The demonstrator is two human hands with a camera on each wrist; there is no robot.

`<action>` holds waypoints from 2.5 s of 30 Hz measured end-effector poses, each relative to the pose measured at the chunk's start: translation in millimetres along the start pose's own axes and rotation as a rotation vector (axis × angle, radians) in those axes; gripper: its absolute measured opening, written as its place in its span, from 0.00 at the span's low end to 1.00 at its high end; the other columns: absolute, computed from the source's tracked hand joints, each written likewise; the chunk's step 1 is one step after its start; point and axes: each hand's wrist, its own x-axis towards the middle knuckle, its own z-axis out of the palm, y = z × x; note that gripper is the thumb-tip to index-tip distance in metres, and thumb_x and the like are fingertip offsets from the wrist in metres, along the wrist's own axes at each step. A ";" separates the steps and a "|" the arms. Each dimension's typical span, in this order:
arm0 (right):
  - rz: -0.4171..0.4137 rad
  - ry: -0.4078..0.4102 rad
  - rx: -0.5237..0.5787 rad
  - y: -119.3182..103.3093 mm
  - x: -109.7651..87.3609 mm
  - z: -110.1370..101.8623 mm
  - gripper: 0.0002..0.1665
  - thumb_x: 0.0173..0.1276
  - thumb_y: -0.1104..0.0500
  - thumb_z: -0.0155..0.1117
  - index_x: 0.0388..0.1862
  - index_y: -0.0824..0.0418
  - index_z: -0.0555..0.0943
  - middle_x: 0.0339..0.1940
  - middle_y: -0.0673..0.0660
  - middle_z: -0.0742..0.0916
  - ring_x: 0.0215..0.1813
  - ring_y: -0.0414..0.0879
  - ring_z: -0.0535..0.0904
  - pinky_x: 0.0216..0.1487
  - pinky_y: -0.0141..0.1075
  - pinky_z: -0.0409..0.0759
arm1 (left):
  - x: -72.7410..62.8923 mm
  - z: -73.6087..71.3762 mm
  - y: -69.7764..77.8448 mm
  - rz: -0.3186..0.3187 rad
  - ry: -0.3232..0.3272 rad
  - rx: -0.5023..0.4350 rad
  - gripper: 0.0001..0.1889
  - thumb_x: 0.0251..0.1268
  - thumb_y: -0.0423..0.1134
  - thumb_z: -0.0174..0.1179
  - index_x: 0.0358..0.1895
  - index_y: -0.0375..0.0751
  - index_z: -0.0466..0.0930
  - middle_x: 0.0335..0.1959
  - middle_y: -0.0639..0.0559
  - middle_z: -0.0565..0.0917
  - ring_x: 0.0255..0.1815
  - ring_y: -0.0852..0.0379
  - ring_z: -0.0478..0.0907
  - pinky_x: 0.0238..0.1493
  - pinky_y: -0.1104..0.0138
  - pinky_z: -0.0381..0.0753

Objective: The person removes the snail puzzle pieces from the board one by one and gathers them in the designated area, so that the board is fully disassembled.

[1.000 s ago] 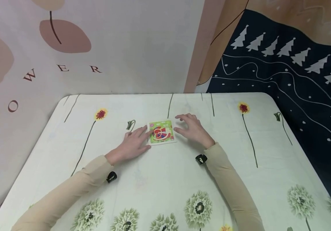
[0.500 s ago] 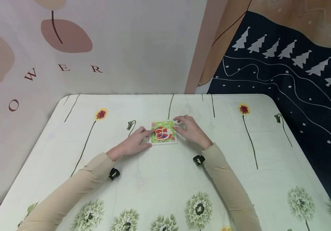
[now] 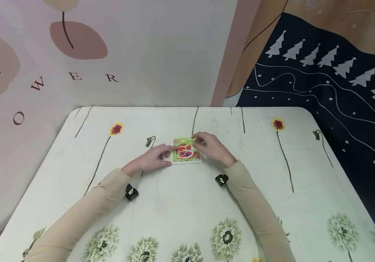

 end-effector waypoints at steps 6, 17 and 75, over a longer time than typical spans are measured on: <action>0.025 -0.059 -0.028 -4.2 8.7 2.1 0.18 0.75 0.59 0.57 0.59 0.65 0.79 0.49 0.63 0.85 0.52 0.54 0.82 0.56 0.48 0.79 | 0.3 -6.1 -2.9 -0.011 -0.048 -0.045 0.30 0.66 0.32 0.64 0.71 0.36 0.69 0.38 0.49 0.72 0.38 0.56 0.65 0.41 0.68 0.65; 0.014 -0.167 -0.074 -15.2 35.5 5.9 0.17 0.75 0.60 0.58 0.58 0.64 0.80 0.48 0.61 0.86 0.48 0.51 0.81 0.52 0.44 0.79 | 2.6 -7.0 -0.8 0.001 -0.072 -0.042 0.30 0.64 0.31 0.63 0.71 0.39 0.70 0.36 0.50 0.69 0.36 0.56 0.64 0.39 0.69 0.65; -0.043 -0.302 -0.069 -14.9 81.1 21.0 0.15 0.69 0.72 0.50 0.51 0.68 0.79 0.57 0.66 0.77 0.49 0.50 0.71 0.54 0.41 0.71 | 6.2 3.5 6.6 -0.026 0.055 0.015 0.26 0.65 0.34 0.64 0.67 0.41 0.76 0.31 0.49 0.72 0.33 0.59 0.66 0.37 0.70 0.66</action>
